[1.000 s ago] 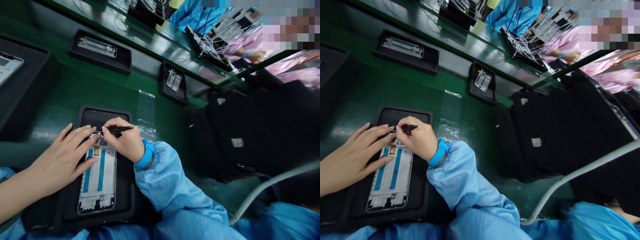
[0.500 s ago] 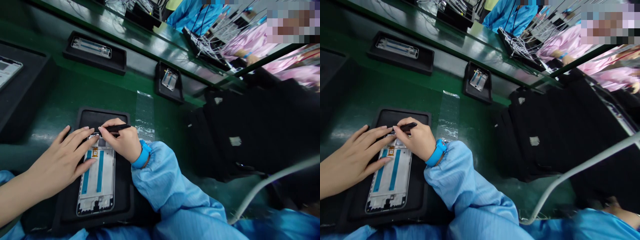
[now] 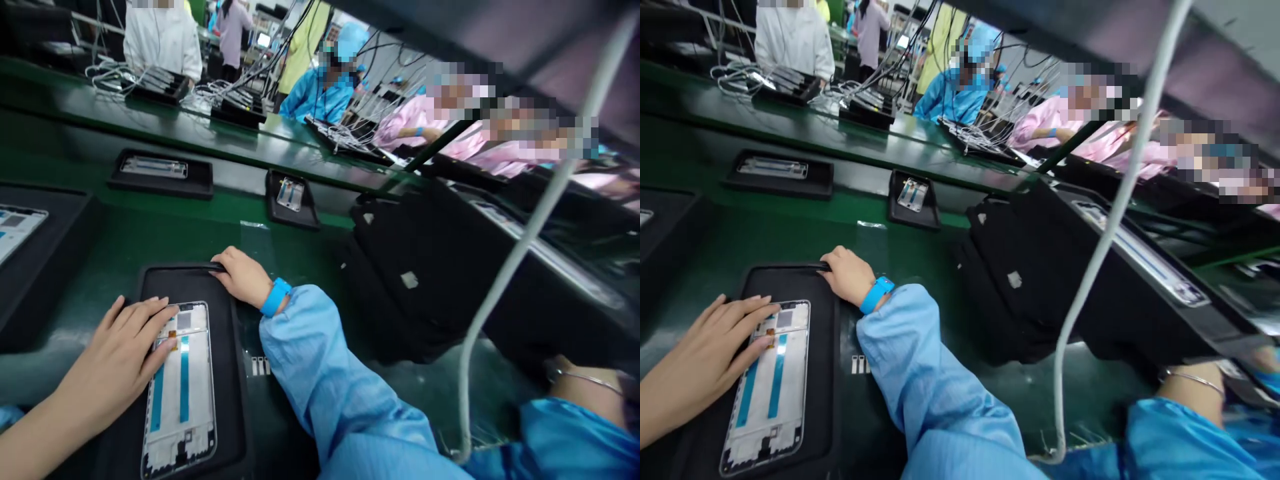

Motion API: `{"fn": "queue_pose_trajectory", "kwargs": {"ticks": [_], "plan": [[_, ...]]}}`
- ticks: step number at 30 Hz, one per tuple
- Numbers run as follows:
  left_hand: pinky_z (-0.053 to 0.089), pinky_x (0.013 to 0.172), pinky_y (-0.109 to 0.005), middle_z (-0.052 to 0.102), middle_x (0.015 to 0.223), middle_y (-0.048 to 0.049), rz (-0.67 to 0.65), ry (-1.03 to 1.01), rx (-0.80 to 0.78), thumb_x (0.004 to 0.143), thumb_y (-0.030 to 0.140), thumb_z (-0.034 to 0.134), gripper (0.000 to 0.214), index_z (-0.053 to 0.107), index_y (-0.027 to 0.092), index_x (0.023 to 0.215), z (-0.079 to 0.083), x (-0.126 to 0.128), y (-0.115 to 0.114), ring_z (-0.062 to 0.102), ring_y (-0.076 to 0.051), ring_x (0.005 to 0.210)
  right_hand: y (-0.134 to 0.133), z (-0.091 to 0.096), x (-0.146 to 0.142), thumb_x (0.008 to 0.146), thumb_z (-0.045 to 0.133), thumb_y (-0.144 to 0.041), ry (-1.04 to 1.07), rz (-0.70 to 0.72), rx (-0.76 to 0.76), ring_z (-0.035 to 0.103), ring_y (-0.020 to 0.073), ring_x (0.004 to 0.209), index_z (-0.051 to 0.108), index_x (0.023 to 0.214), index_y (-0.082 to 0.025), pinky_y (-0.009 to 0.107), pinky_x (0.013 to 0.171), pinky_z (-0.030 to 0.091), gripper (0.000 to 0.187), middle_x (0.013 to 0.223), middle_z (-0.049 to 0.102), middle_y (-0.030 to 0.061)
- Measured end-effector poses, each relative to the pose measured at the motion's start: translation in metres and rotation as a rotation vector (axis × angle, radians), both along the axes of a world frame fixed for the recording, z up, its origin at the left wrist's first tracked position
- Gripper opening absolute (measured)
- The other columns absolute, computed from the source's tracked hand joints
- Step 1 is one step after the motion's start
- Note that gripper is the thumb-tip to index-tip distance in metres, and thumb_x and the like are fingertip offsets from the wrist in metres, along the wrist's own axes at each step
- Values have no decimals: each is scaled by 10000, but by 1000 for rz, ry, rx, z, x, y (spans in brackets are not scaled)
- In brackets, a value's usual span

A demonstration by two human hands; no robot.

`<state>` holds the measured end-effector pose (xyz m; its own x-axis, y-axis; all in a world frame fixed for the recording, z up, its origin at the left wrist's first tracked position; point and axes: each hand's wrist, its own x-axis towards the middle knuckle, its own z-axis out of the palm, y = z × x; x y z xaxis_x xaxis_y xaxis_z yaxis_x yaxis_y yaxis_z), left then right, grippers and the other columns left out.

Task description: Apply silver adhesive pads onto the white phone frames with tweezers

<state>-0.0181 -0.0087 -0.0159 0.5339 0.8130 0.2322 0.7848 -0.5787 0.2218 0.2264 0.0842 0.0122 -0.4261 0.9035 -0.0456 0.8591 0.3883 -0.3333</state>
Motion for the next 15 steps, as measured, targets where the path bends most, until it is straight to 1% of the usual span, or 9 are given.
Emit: {"fn": "queue_pose_trajectory", "kwargs": {"ticks": [3,5,7,8,9,10,12,13,15], "plan": [[305,1110,-608,511,1383,-76,43,-129,-56,911,479,433,477,390,311,1355,0,-2,0,489,-291,1280,11,6,4,939,527,-367,-8,-55,-2,619,180,1035,654,1108,-244,271,833,488,244,1123,638,43],[412,1040,-599,391,1477,-78,129,-247,-68,895,470,430,481,369,334,1352,5,-3,-1,392,-330,1358,29,16,20,936,521,-419,0,-149,26,621,181,1054,661,1100,-260,264,853,481,268,1139,643,38],[562,852,-525,302,1525,-54,240,-342,-90,866,492,444,521,338,378,1362,12,-3,-1,302,-358,1406,54,29,48,962,468,-421,2,-326,65,608,203,1097,663,1102,-219,282,895,469,314,1165,638,80],[601,734,-468,295,1526,-38,279,-369,-113,852,508,451,544,317,406,1370,14,-3,-1,286,-360,1413,69,35,65,976,440,-397,-2,-437,82,600,222,1117,661,1100,-186,304,913,465,330,1180,633,109],[609,639,-416,302,1519,-25,304,-387,-145,844,521,454,562,297,432,1376,15,-4,0,283,-355,1415,82,42,82,988,413,-374,-6,-547,92,596,239,1125,656,1101,-152,328,924,464,347,1175,634,134],[603,575,-376,315,1509,-15,313,-392,-181,840,534,453,571,283,452,1378,14,-4,1,284,-348,1416,95,47,99,994,404,-355,-7,-650,95,596,247,1125,645,1111,-127,350,932,467,352,1165,637,148],[599,545,-343,341,1493,-2,314,-378,-234,839,548,445,571,269,478,1378,6,-7,4,287,-334,1417,112,53,128,976,464,-358,-3,-827,94,608,234,1084,611,1147,-126,404,924,490,324,1172,627,127],[604,553,-339,349,1488,3,310,-358,-246,840,545,444,571,264,487,1379,-1,-10,6,288,-330,1418,117,54,139,958,507,-360,2,-901,97,609,227,1066,590,1175,-137,423,909,503,321,1190,613,112],[614,573,-350,356,1485,-6,259,-293,-209,842,521,454,599,239,488,1400,-15,-17,9,304,-338,1410,118,50,155,926,573,-353,20,-1001,102,609,217,1043,560,1211,-154,436,879,524,348,1216,588,98]]}}
